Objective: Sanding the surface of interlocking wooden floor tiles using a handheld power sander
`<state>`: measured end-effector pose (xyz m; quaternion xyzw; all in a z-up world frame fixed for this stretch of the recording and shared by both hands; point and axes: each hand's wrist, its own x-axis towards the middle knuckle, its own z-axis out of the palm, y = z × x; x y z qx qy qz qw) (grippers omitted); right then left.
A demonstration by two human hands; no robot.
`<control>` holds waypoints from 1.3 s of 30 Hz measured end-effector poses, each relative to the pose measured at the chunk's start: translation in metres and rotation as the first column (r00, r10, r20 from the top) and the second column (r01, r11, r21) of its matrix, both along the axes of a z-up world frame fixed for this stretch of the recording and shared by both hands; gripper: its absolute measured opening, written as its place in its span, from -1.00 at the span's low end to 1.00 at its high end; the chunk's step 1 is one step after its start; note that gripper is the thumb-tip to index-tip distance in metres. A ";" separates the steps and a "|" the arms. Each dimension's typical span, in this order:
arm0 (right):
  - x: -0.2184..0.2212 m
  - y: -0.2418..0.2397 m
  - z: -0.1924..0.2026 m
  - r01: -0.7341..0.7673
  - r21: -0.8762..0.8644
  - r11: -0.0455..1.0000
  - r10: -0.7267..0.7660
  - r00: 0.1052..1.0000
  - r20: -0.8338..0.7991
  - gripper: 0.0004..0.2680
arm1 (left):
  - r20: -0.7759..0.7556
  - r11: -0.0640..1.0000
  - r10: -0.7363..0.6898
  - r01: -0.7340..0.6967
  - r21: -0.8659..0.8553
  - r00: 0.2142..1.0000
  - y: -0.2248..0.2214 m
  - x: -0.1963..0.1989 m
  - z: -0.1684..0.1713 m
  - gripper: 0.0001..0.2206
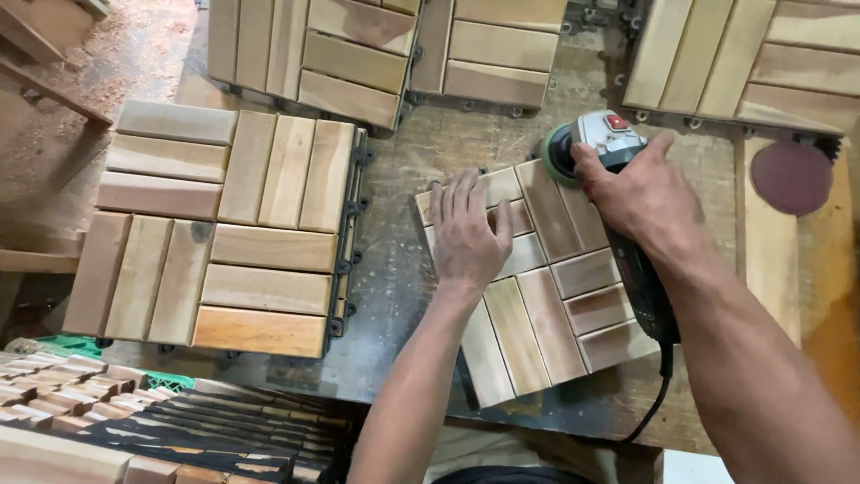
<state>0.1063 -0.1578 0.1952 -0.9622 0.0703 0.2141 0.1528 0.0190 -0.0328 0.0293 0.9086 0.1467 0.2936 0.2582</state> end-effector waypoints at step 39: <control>0.010 -0.041 -0.005 -0.056 0.092 0.994 0.048 0.994 0.095 -0.26 | -0.279 0.972 -0.071 0.129 0.195 0.958 -0.007 0.011 -0.003 -0.51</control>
